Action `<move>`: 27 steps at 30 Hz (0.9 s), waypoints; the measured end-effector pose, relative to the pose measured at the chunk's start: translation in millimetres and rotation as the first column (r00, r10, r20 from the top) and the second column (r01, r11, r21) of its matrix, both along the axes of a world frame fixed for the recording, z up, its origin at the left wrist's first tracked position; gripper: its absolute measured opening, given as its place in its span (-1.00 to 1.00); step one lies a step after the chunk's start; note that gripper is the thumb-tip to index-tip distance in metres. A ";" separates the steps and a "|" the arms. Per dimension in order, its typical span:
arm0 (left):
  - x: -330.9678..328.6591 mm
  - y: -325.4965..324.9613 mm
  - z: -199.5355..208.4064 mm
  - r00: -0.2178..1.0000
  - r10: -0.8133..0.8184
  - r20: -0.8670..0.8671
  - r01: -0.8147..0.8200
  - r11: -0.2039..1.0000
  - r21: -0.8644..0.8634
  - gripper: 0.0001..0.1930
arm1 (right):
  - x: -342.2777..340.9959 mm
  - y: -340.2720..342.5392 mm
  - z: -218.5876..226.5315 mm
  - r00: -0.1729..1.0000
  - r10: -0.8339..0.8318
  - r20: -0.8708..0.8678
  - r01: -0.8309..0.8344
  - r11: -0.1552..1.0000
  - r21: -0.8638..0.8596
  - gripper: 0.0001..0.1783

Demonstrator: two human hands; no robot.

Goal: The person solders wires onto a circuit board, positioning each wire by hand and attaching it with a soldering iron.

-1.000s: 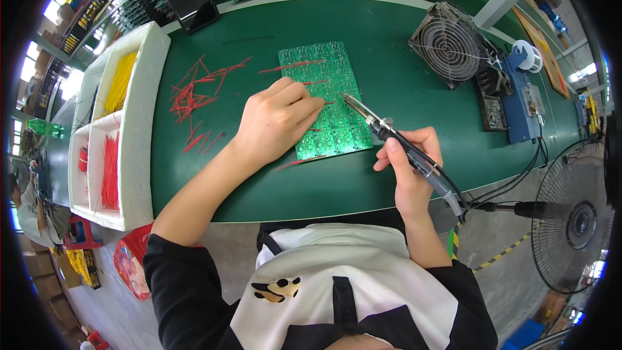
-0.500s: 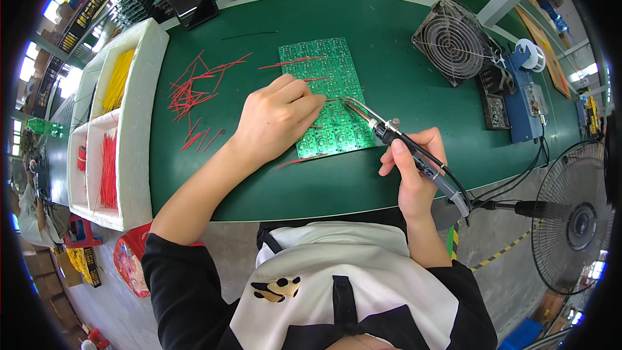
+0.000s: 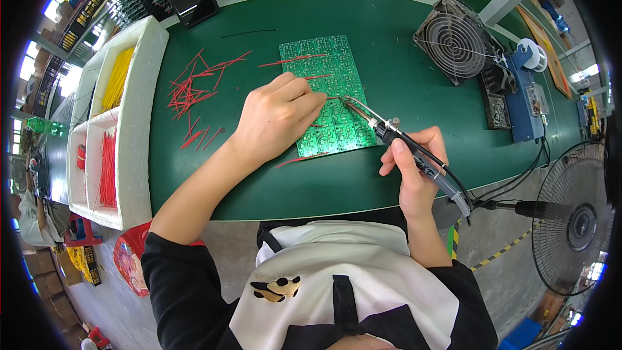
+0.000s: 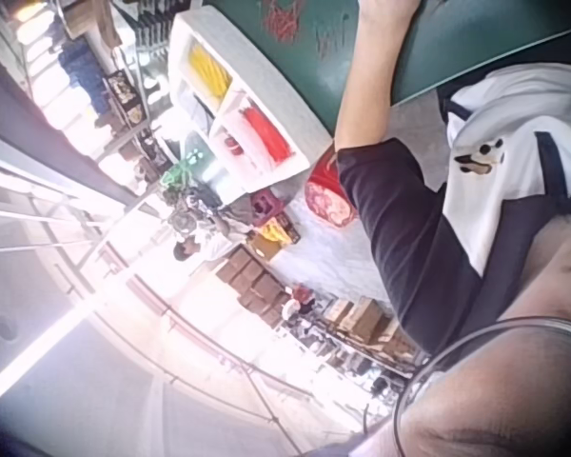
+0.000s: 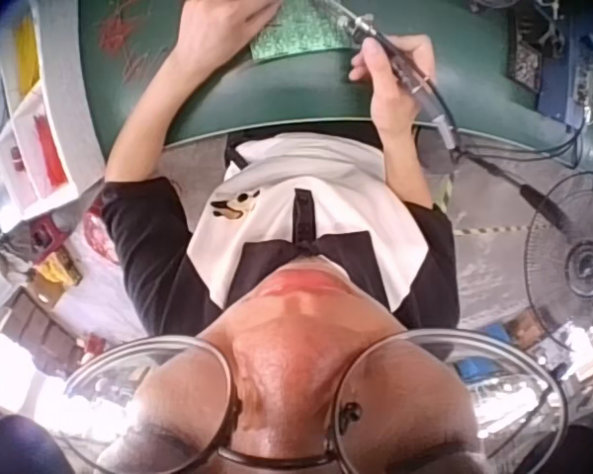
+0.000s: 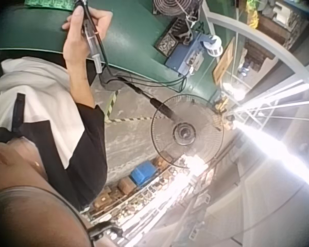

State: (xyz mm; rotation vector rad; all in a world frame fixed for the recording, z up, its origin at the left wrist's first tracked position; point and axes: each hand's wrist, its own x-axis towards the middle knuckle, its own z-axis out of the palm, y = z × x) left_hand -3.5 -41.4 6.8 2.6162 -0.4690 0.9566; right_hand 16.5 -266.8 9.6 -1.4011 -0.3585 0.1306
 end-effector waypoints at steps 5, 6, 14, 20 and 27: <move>4.1 -1.0 1.0 1.000 -0.011 -0.003 0.012 1.000 0.016 -0.90 | 2.0 0.0 1.5 1.000 -0.004 -0.022 0.004 1.000 0.012 -0.77; 3.8 -1.0 0.5 1.000 -0.011 -0.002 0.011 1.000 0.012 -0.90 | 1.8 -0.2 1.0 1.000 -0.003 -0.021 0.003 1.000 0.000 -0.78; 3.5 -2.0 0.9 1.000 -0.009 -0.009 0.009 1.000 0.001 -0.90 | 1.7 -1.7 0.6 1.000 0.005 -0.018 -0.006 1.000 -0.016 -0.79; 3.5 -2.4 2.4 1.000 -0.012 -0.024 0.012 1.000 0.011 -0.90 | 1.3 -2.2 0.9 1.000 0.015 -0.017 -0.015 1.000 -0.016 -0.80; 2.5 -3.0 4.2 0.999 -0.010 -0.053 0.011 1.000 0.017 -0.91 | -1.4 -1.0 -1.0 0.999 0.025 0.034 -0.023 0.998 -0.050 -0.82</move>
